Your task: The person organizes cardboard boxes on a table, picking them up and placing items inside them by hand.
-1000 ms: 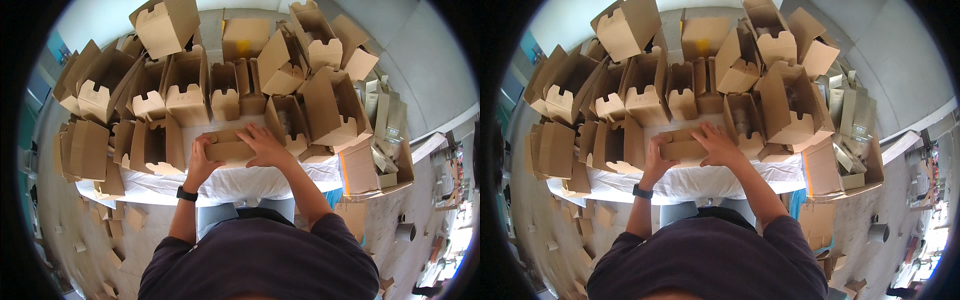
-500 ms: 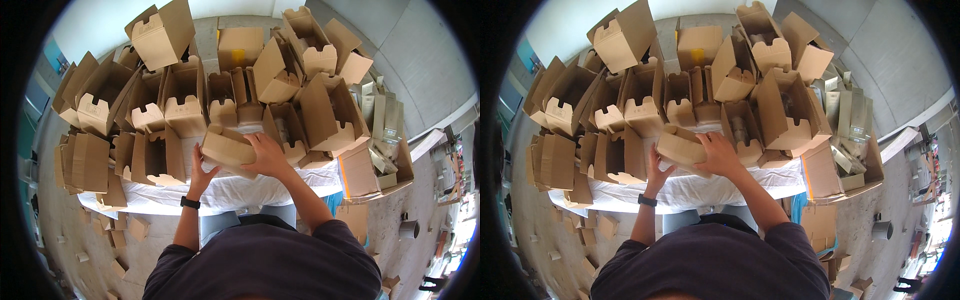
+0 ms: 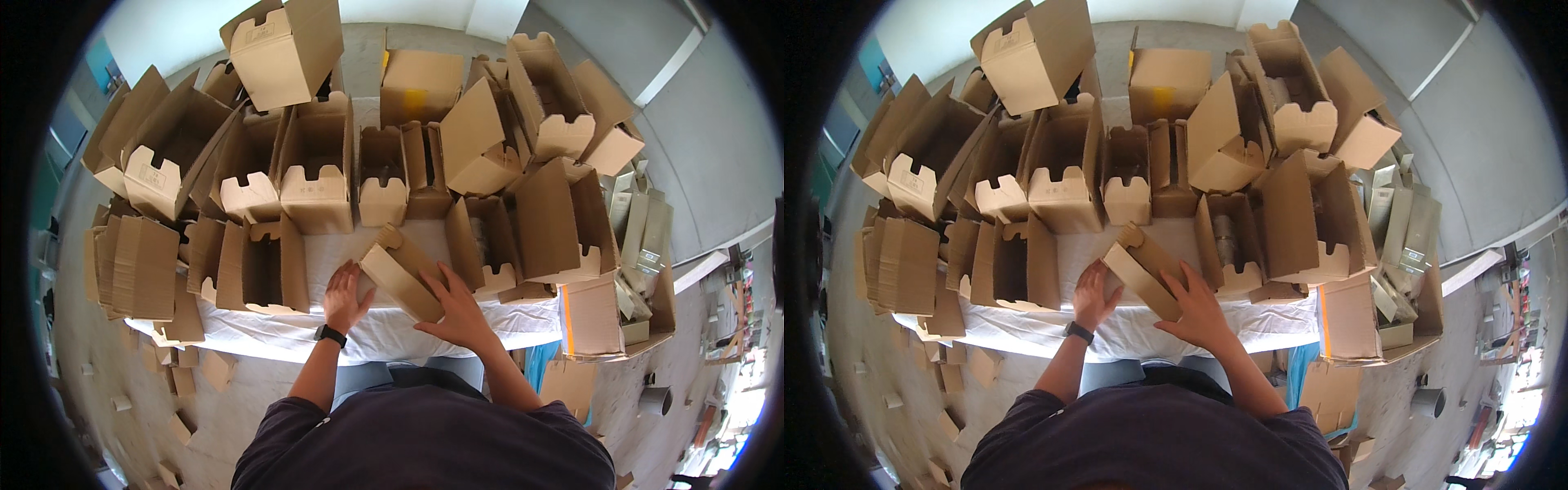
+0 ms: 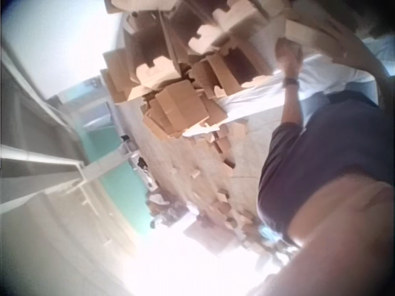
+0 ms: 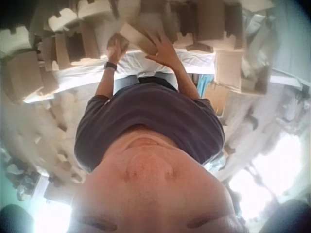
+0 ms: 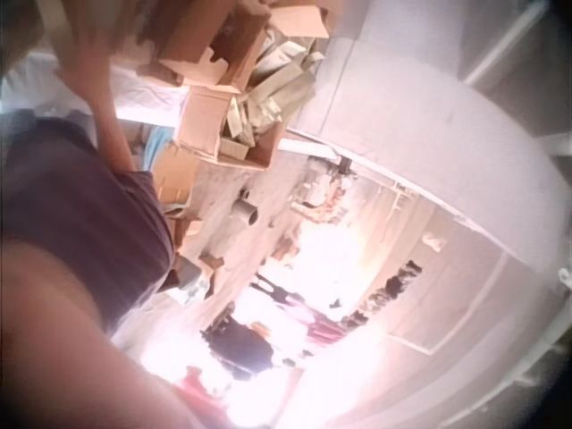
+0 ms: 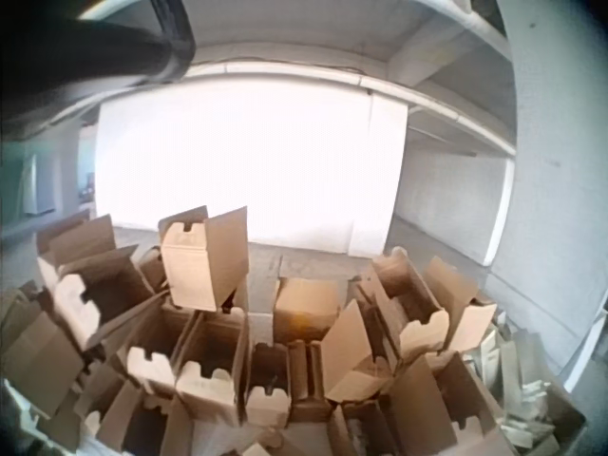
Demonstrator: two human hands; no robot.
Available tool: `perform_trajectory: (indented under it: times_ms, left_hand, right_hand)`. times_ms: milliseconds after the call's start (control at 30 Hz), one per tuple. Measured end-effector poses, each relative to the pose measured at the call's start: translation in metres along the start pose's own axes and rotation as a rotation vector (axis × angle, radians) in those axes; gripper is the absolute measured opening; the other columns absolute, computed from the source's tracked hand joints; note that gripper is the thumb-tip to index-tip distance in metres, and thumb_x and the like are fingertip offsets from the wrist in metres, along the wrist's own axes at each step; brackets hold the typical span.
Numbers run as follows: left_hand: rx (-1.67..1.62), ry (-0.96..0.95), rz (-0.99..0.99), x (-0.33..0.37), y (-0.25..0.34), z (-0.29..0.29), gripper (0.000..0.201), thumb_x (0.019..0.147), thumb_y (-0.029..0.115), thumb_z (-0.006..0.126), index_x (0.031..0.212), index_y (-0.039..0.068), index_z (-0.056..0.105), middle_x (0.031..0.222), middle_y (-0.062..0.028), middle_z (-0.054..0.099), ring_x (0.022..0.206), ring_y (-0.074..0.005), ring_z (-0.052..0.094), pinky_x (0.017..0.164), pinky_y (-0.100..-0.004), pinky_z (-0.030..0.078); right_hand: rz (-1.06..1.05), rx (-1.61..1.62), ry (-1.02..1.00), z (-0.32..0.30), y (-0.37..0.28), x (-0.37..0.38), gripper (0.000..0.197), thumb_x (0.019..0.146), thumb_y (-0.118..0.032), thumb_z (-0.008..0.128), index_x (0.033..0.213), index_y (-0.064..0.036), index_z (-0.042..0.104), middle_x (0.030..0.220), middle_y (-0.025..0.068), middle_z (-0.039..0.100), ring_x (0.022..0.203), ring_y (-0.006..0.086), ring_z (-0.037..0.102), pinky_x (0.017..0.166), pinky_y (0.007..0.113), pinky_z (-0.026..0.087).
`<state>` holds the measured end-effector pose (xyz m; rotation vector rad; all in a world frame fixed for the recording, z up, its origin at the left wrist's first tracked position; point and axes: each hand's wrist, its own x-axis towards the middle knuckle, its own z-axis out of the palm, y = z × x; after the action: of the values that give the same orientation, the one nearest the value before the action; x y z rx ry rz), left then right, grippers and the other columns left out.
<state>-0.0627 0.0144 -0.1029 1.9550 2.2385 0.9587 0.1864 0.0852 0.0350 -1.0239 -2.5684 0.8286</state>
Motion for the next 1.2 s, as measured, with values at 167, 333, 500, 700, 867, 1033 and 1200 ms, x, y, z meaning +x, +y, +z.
perform_trajectory:
  times_ms: [167, 333, 500, 700, 867, 1033, 1200]
  left_hand:
    - [0.016, 0.015, -0.005, -0.001, 0.0, 0.0, 0.054, 0.08, 0.028, 0.069, 0.125, 0.002, 0.052, 0.129, -0.0177, 0.056, 0.124, -0.0337, 0.05, 0.107, -0.0439, 0.039]
    - [0.02, 0.023, 0.001, 0.001, 0.0, 0.002, 0.054, 0.08, 0.028, 0.069, 0.125, 0.003, 0.052, 0.128, -0.0177, 0.057, 0.124, -0.0334, 0.051, 0.107, -0.0432, 0.039]
    - [0.004, 0.026, 0.036, 0.004, 0.003, -0.004, 0.051, 0.08, 0.027, 0.069, 0.124, 0.007, 0.055, 0.128, -0.013, 0.058, 0.125, -0.0319, 0.05, 0.107, -0.043, 0.04]
    - [-0.006, 0.033, 0.04, 0.003, 0.003, -0.004, 0.044, 0.079, 0.024, 0.069, 0.119, 0.01, 0.057, 0.127, -0.0088, 0.058, 0.126, -0.03, 0.05, 0.106, -0.0427, 0.04]
    - [-0.016, 0.037, 0.062, 0.001, 0.001, -0.003, 0.04, 0.079, 0.023, 0.068, 0.117, 0.011, 0.059, 0.129, -0.0074, 0.058, 0.127, -0.0291, 0.049, 0.106, -0.0427, 0.04]
    - [-0.027, 0.05, 0.062, -0.002, -0.002, 0.001, 0.04, 0.079, 0.021, 0.067, 0.117, 0.012, 0.06, 0.131, -0.0057, 0.058, 0.128, -0.0292, 0.049, 0.106, -0.0439, 0.04]
    - [-0.032, 0.053, 0.045, -0.003, -0.002, -0.002, 0.036, 0.08, 0.021, 0.067, 0.114, 0.011, 0.06, 0.128, -0.0057, 0.059, 0.126, -0.0284, 0.051, 0.106, -0.0429, 0.041]
  right_hand:
    - [-0.027, 0.031, -0.033, -0.003, 0.006, 0.003, 0.083, 0.065, -0.032, 0.085, 0.137, -0.0078, 0.051, 0.152, 0.0266, 0.026, 0.137, 0.0431, 0.033, 0.111, 0.045, 0.033]
    - [-0.115, 0.046, 0.143, 0.009, 0.011, 0.0, 0.052, 0.066, -0.025, 0.083, 0.11, -0.0026, 0.07, 0.15, 0.0245, 0.033, 0.133, 0.0419, 0.04, 0.107, 0.044, 0.038]
    - [-0.209, 0.022, 0.33, 0.002, -0.008, 0.001, 0.031, 0.065, -0.015, 0.081, 0.093, -0.0029, 0.074, 0.142, 0.0192, 0.047, 0.126, 0.0403, 0.047, 0.1, 0.044, 0.044]
    - [-0.257, 0.108, 0.389, -0.015, -0.019, -0.002, 0.023, 0.063, -0.008, 0.08, 0.085, -0.0049, 0.073, 0.136, 0.0156, 0.054, 0.123, 0.0392, 0.049, 0.094, 0.043, 0.047]
    - [-0.231, 0.147, 0.485, -0.029, -0.033, -0.004, 0.027, 0.064, -0.012, 0.08, 0.09, -0.0063, 0.073, 0.135, 0.0156, 0.053, 0.12, 0.0395, 0.05, 0.096, 0.044, 0.045]
    - [-0.215, 0.044, 0.81, -0.053, -0.053, 0.037, 0.031, 0.065, -0.015, 0.081, 0.094, -0.006, 0.072, 0.135, 0.0168, 0.052, 0.118, 0.0414, 0.05, 0.097, 0.046, 0.043]
    - [-0.276, -0.197, 1.057, -0.075, -0.053, 0.137, 0.025, 0.069, -0.024, 0.078, 0.087, -0.0073, 0.073, 0.132, 0.0145, 0.053, 0.114, 0.0412, 0.051, 0.094, 0.049, 0.044]
